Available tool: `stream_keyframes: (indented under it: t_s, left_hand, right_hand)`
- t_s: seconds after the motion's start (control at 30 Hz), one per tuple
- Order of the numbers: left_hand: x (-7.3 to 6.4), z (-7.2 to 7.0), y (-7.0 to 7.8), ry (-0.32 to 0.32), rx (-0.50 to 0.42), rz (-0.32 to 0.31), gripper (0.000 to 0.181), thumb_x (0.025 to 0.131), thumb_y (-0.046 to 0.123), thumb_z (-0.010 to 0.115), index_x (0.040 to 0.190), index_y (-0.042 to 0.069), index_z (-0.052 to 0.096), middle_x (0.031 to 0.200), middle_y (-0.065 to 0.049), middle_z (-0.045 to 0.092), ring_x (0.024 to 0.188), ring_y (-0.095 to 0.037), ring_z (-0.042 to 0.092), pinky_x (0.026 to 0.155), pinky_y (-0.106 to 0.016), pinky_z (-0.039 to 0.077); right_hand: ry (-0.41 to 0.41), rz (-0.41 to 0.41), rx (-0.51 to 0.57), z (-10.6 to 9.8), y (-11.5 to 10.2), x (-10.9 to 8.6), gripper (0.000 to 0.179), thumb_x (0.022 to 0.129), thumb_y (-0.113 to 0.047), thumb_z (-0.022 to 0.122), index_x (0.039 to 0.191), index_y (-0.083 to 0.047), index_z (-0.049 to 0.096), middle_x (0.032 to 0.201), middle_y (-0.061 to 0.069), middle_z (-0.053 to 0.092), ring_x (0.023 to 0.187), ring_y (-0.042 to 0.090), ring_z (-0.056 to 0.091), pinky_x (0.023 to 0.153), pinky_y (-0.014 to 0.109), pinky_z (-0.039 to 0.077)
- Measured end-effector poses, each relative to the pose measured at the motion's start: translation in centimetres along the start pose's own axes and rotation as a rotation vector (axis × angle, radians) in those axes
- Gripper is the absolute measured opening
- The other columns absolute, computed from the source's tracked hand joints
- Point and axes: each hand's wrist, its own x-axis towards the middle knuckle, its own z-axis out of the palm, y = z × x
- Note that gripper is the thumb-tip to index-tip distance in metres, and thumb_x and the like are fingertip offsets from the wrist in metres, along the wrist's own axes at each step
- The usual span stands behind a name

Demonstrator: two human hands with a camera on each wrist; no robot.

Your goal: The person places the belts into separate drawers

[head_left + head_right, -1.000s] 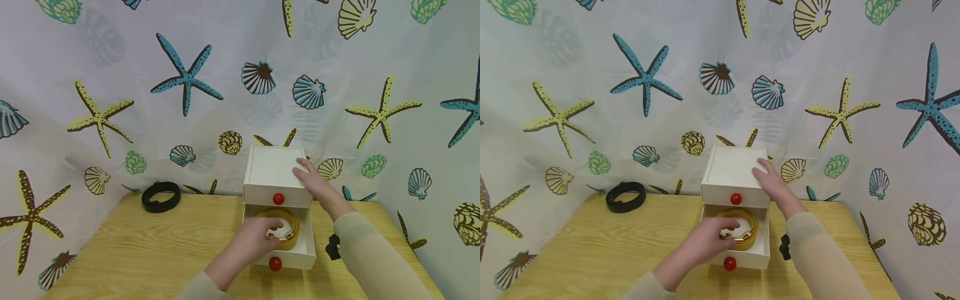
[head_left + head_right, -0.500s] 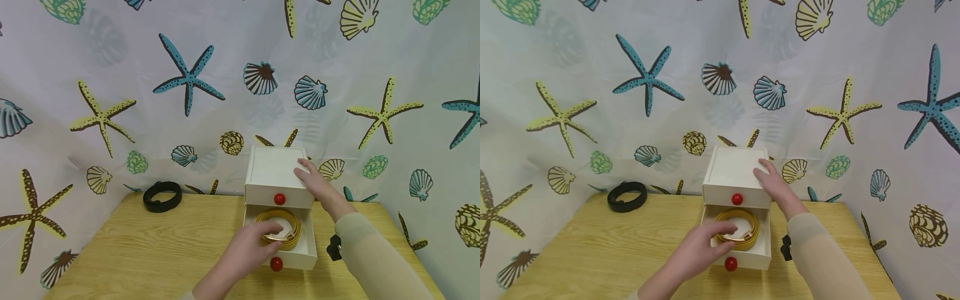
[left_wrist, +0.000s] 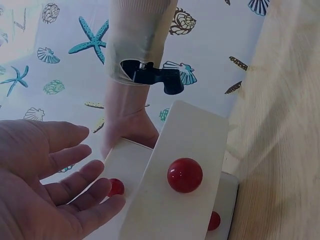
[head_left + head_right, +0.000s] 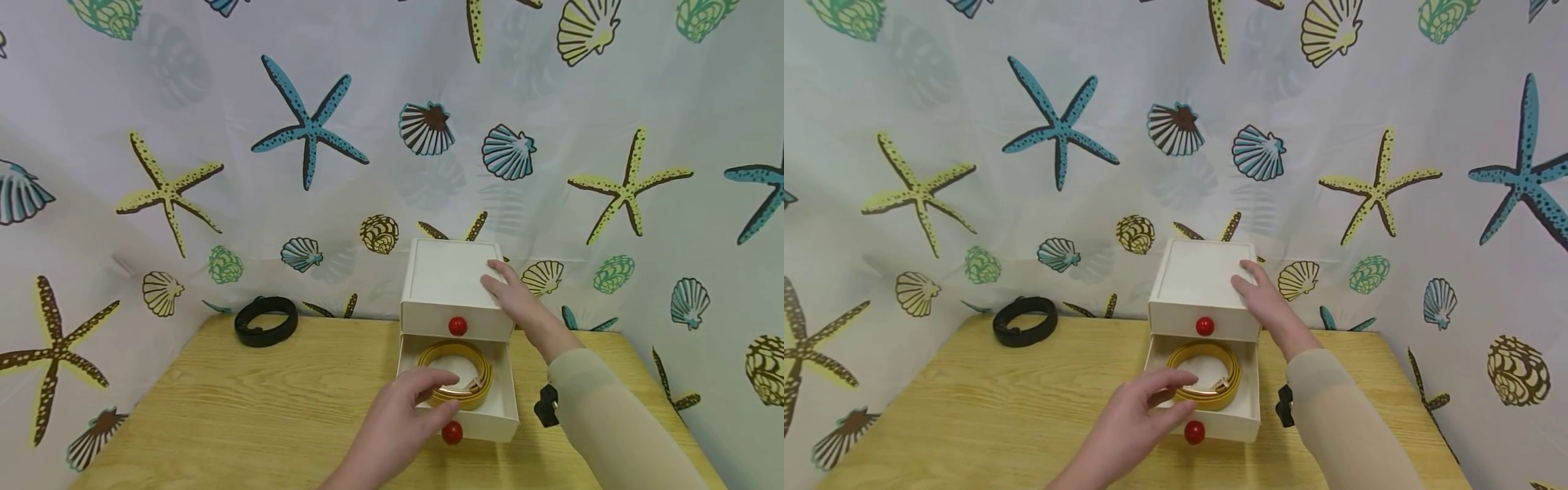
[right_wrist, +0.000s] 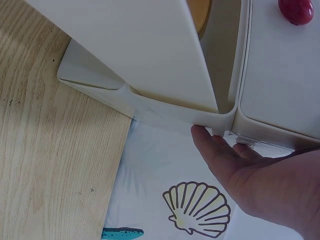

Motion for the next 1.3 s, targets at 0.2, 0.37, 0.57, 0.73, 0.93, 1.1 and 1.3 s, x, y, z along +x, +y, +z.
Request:
stream_keyframes:
  t_s: [0.2, 0.37, 0.57, 0.73, 0.93, 1.1, 1.3]
  left_hand:
    - [-0.7, 0.4, 0.3, -0.054, -0.184, -0.081, 0.023, 0.101, 0.014, 0.084, 0.124, 0.016, 0.081, 0.122, 0.000, 0.075, 0.116, -0.025, 0.070, 0.100, -0.041, 0.061]
    - [-1.2, 0.9, -0.1, -0.101, -0.247, -0.132, 0.020, 0.104, 0.014, 0.080, 0.124, 0.014, 0.081, 0.106, 0.003, 0.077, 0.101, -0.016, 0.071, 0.087, -0.031, 0.060]
    - [-2.0, 2.0, -1.3, -0.147, -0.380, -0.175, 0.020, 0.106, 0.012, 0.076, 0.125, 0.005, 0.080, 0.097, -0.002, 0.078, 0.090, -0.016, 0.072, 0.081, -0.027, 0.060]
    - [-2.6, 2.8, -2.4, -0.181, -0.531, -0.275, 0.021, 0.110, 0.012, 0.071, 0.125, -0.001, 0.077, 0.097, -0.009, 0.079, 0.090, -0.020, 0.076, 0.088, -0.037, 0.065]
    - [-3.0, 3.8, -3.3, -0.172, -0.548, -0.361, 0.017, 0.110, 0.015, 0.070, 0.116, 0.001, 0.078, 0.096, -0.010, 0.080, 0.087, -0.020, 0.076, 0.084, -0.037, 0.065]
    - [-3.4, 4.6, -4.1, -0.148, -0.519, -0.405, 0.018, 0.109, 0.020, 0.072, 0.112, 0.004, 0.081, 0.094, -0.008, 0.080, 0.084, -0.018, 0.077, 0.078, -0.033, 0.065]
    - [-3.7, 5.1, -4.8, -0.142, -0.508, -0.458, 0.024, 0.110, 0.027, 0.071, 0.116, 0.005, 0.081, 0.094, -0.006, 0.081, 0.086, -0.017, 0.077, 0.078, -0.033, 0.065]
  right_hand:
    - [-0.003, 0.011, -0.014, -0.1, 0.0, -0.1, 0.070, 0.118, -0.051, 0.042, 0.178, -0.030, 0.014, 0.183, 0.021, 0.006, 0.161, 0.049, 0.024, 0.126, 0.071, 0.026]
    - [-0.004, 0.003, -0.008, -0.1, 0.0, -0.2, 0.071, 0.118, -0.050, 0.043, 0.178, -0.028, 0.013, 0.183, 0.022, 0.006, 0.160, 0.050, 0.024, 0.125, 0.071, 0.028]
    - [0.002, 0.002, 0.000, -0.1, 0.1, -0.2, 0.071, 0.117, -0.050, 0.043, 0.178, -0.028, 0.014, 0.182, 0.022, 0.006, 0.159, 0.049, 0.026, 0.125, 0.070, 0.029]
    - [-0.003, 0.009, -0.007, -0.1, 0.1, 0.0, 0.070, 0.118, -0.050, 0.042, 0.178, -0.029, 0.014, 0.183, 0.021, 0.006, 0.161, 0.049, 0.024, 0.126, 0.072, 0.026]
    - [-0.011, 0.007, -0.004, -0.1, 0.0, 0.0, 0.069, 0.118, -0.049, 0.042, 0.178, -0.029, 0.014, 0.183, 0.020, 0.005, 0.162, 0.050, 0.021, 0.126, 0.073, 0.024]
    - [-0.016, 0.006, 0.003, -0.1, 0.1, -0.2, 0.070, 0.118, -0.049, 0.042, 0.178, -0.029, 0.013, 0.183, 0.020, 0.004, 0.162, 0.050, 0.020, 0.126, 0.073, 0.025]
    - [-0.014, 0.000, -0.005, -0.1, 0.0, -0.2, 0.070, 0.118, -0.049, 0.042, 0.178, -0.029, 0.013, 0.183, 0.020, 0.004, 0.163, 0.050, 0.019, 0.126, 0.073, 0.023]
